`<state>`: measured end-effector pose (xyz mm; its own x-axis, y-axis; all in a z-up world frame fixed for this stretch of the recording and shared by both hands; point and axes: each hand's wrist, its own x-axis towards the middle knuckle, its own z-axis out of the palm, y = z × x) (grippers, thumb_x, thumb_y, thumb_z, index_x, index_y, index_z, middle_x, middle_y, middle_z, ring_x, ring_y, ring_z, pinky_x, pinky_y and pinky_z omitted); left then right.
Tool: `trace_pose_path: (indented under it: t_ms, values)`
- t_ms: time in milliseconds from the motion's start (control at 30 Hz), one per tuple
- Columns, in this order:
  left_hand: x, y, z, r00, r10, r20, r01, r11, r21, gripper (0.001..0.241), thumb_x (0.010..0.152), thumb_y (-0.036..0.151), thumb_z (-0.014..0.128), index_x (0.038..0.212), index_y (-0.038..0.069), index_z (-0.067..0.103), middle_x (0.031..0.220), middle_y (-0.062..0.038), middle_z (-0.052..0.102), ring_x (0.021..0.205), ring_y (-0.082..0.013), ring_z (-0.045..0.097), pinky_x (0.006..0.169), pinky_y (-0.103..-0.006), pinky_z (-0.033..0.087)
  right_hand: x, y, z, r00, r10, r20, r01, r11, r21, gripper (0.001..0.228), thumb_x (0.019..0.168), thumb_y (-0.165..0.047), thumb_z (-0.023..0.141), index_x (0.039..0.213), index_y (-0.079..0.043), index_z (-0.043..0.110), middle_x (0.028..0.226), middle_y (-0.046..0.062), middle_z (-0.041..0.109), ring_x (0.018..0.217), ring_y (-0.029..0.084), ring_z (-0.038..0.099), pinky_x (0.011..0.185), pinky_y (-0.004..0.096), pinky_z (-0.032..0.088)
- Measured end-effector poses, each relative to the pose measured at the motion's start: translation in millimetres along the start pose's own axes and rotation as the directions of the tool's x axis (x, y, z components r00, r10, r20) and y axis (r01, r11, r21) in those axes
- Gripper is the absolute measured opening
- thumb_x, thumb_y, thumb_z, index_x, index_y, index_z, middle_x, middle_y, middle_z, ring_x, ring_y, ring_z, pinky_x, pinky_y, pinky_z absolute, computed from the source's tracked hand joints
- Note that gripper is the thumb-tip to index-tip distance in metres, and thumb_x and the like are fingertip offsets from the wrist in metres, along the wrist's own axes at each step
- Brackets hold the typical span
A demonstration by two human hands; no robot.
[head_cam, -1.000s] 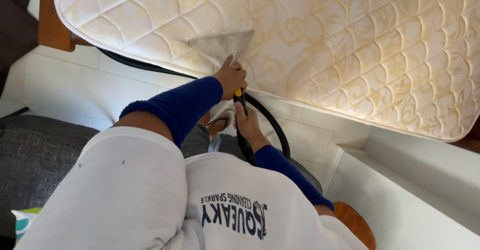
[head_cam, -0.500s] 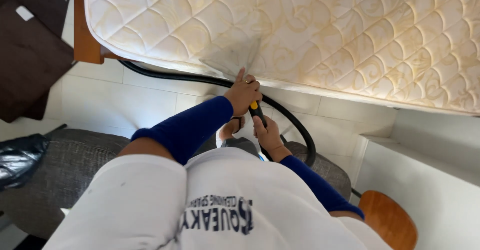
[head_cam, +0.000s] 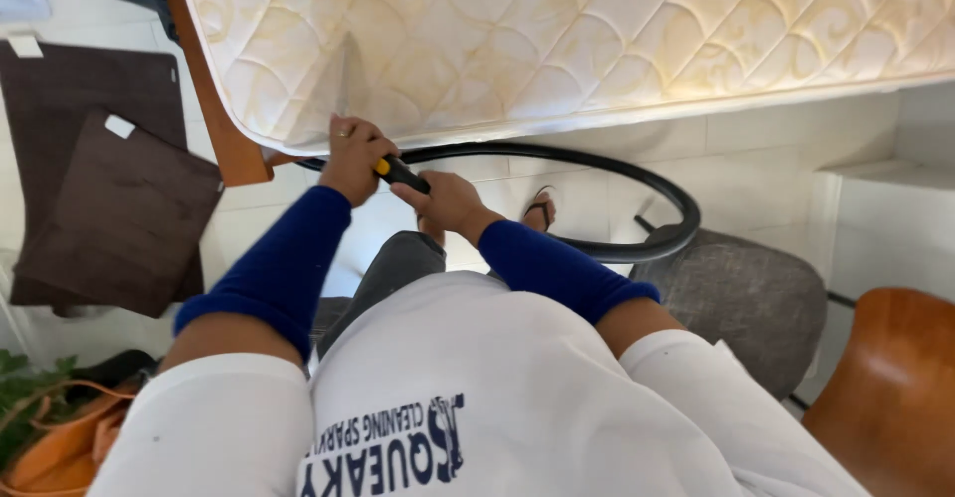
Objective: Cleaning a stained mattress using a vacuum extraction tool.
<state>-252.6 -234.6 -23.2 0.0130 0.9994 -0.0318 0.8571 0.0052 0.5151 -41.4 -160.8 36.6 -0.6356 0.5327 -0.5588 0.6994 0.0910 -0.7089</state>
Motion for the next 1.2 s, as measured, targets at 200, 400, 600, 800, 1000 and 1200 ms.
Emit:
trace_pose_path:
  t_ms: [200, 400, 600, 800, 1000, 1200]
  values:
    - [19, 49, 27, 1.000, 0.023, 0.018, -0.020, 0.990, -0.139, 0.034, 0.064, 0.004, 0.079, 0.095, 0.019, 0.074, 0.106, -0.005, 0.062, 0.127, -0.0363, 0.046, 0.115, -0.0746, 0.009, -30, 43, -4, 0.987, 0.132, -0.092, -0.135, 0.991, -0.023, 0.060, 0.088, -0.066, 0.062, 0.093, -0.008, 0.073, 0.076, 0.015, 0.072, 0.073, 0.033, 0.070, 0.069, 0.045, 0.053]
    - [48, 109, 64, 0.981, 0.189, 0.048, -0.176, 0.964, -0.201, 0.032, 0.069, -0.002, 0.069, 0.094, 0.019, 0.072, 0.106, -0.005, 0.060, 0.129, -0.0349, 0.046, 0.116, -0.0742, 0.011, -88, 89, -21, 0.948, 0.177, -0.264, -0.158, 0.983, 0.091, 0.056, 0.089, -0.061, 0.064, 0.102, -0.006, 0.073, 0.077, 0.018, 0.071, 0.075, 0.037, 0.070, 0.070, 0.045, 0.053]
    - [38, 127, 7, 0.960, 0.272, 0.064, -0.251, 0.941, -0.228, 0.043, 0.071, -0.003, 0.067, 0.109, 0.018, 0.069, 0.117, -0.007, 0.060, 0.134, -0.0347, 0.044, 0.118, -0.0728, 0.011, -107, 58, -58, 0.962, 0.097, -0.255, -0.119, 0.990, -0.073, 0.059, 0.089, -0.062, 0.065, 0.093, -0.005, 0.074, 0.070, 0.020, 0.067, 0.070, 0.041, 0.068, 0.068, 0.047, 0.053]
    - [1, 27, -43, 0.999, 0.031, 0.019, -0.028, 0.994, -0.102, 0.053, 0.068, 0.006, 0.079, 0.117, 0.019, 0.067, 0.133, -0.010, 0.057, 0.141, -0.0423, 0.035, 0.113, -0.0744, 0.014, -22, -43, -39, 0.997, 0.001, -0.083, -0.022, 0.966, -0.256, 0.065, 0.084, -0.073, 0.061, 0.088, -0.009, 0.074, 0.074, 0.017, 0.070, 0.075, 0.039, 0.069, 0.068, 0.051, 0.053]
    - [20, -10, -10, 0.990, -0.144, -0.016, 0.141, 0.985, -0.095, 0.049, 0.076, -0.002, 0.075, 0.117, 0.023, 0.066, 0.139, -0.006, 0.056, 0.148, -0.0441, 0.028, 0.112, -0.0796, 0.007, 23, -24, -39, 0.999, -0.018, -0.028, 0.012, 0.978, -0.206, 0.072, 0.083, -0.078, 0.057, 0.089, -0.009, 0.075, 0.082, 0.016, 0.073, 0.081, 0.036, 0.071, 0.074, 0.046, 0.054]
    - [78, 87, 57, 0.986, -0.169, 0.004, 0.167, 0.972, -0.165, 0.056, 0.075, -0.011, 0.057, 0.116, 0.026, 0.066, 0.136, -0.002, 0.055, 0.150, -0.0451, 0.024, 0.110, -0.0827, 0.000, -3, 76, -119, 0.997, -0.081, -0.014, 0.076, 0.973, -0.220, 0.065, 0.084, -0.071, 0.063, 0.092, -0.008, 0.075, 0.079, 0.018, 0.072, 0.076, 0.037, 0.070, 0.072, 0.047, 0.054]
